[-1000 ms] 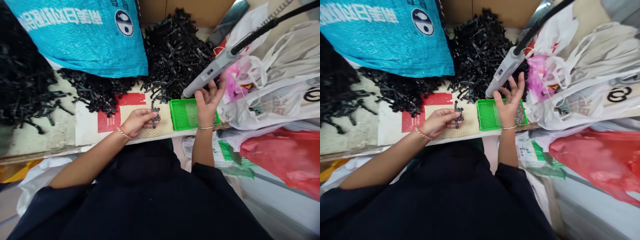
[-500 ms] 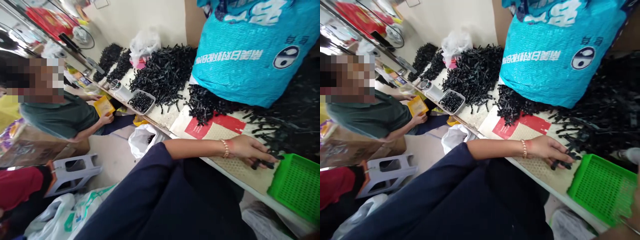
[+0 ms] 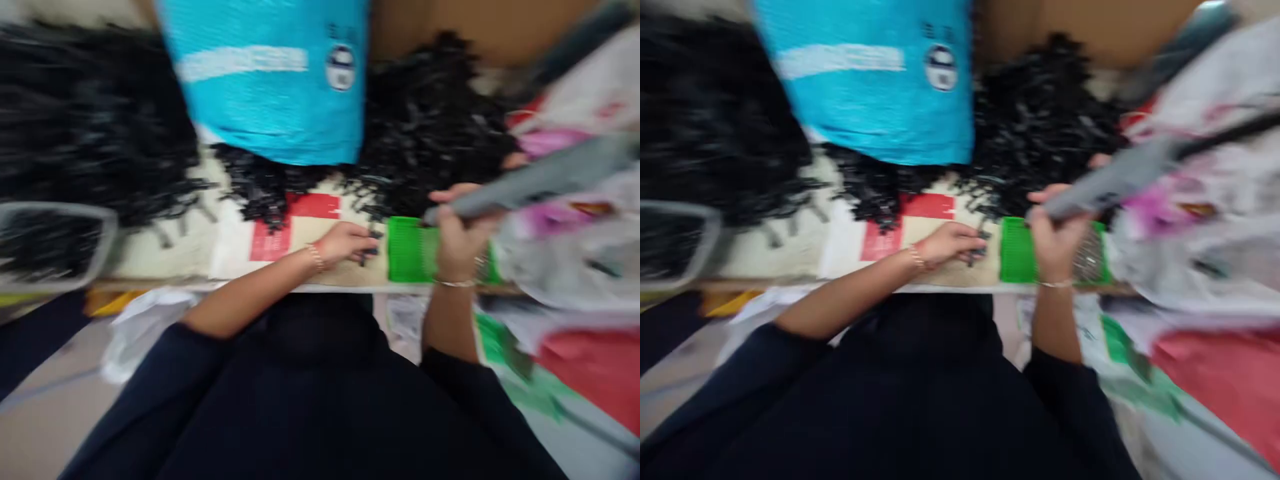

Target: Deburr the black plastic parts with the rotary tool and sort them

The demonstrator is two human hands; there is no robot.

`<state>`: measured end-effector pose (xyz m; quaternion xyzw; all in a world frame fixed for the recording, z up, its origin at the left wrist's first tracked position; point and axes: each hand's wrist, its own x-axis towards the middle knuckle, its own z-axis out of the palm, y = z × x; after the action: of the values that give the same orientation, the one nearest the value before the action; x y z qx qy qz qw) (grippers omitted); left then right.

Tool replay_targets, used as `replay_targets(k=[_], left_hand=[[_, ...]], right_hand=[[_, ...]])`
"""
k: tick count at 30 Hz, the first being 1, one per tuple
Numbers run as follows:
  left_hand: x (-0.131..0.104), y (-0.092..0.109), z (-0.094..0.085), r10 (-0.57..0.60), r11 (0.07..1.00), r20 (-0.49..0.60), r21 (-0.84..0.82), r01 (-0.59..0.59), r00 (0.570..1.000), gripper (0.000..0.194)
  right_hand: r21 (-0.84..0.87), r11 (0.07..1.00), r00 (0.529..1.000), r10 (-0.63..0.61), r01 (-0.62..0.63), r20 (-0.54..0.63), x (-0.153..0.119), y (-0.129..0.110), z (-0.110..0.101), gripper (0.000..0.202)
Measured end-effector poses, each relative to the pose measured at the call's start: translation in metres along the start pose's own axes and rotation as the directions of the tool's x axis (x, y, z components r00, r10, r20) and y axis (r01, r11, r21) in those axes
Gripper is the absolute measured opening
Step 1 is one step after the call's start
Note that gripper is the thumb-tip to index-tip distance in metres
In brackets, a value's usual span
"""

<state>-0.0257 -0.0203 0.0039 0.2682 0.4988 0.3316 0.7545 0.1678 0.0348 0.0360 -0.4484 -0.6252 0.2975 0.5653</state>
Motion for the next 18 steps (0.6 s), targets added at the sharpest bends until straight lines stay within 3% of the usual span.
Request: replay_targets(k=[3, 8, 14, 18], left_hand=[[0.008, 0.003, -0.005, -0.025, 0.999, -0.044, -0.023, 0.024, 0.999, 0.021], [0.011, 0.005, 0.009, -0.065, 0.998, -0.061, -0.017, 0.064, 0.996, 0.029], [0.019, -0.003, 0.022, -0.085, 0.996, -0.087, 0.004, 0.085, 0.993, 0.021], [0.023, -0.008, 0.019, -0.077, 0.997, -0.09, 0.013, 0.078, 0.993, 0.02]], right_hand=[[-0.001, 0.994, 0.993, -0.107, 0.107, -0.056, 0.001, 0.025, -0.01, 0.04], [0.074, 0.997, 1.0, 0.002, -0.004, 0.029, -0.001, 0.045, -0.027, 0.057], [0.237, 0.96, 0.963, 0.197, -0.151, -0.185, 0.002, 0.056, -0.041, 0.05], [0.271, 0.95, 0.947, 0.222, -0.157, -0.231, 0.006, 0.059, -0.044, 0.052]])
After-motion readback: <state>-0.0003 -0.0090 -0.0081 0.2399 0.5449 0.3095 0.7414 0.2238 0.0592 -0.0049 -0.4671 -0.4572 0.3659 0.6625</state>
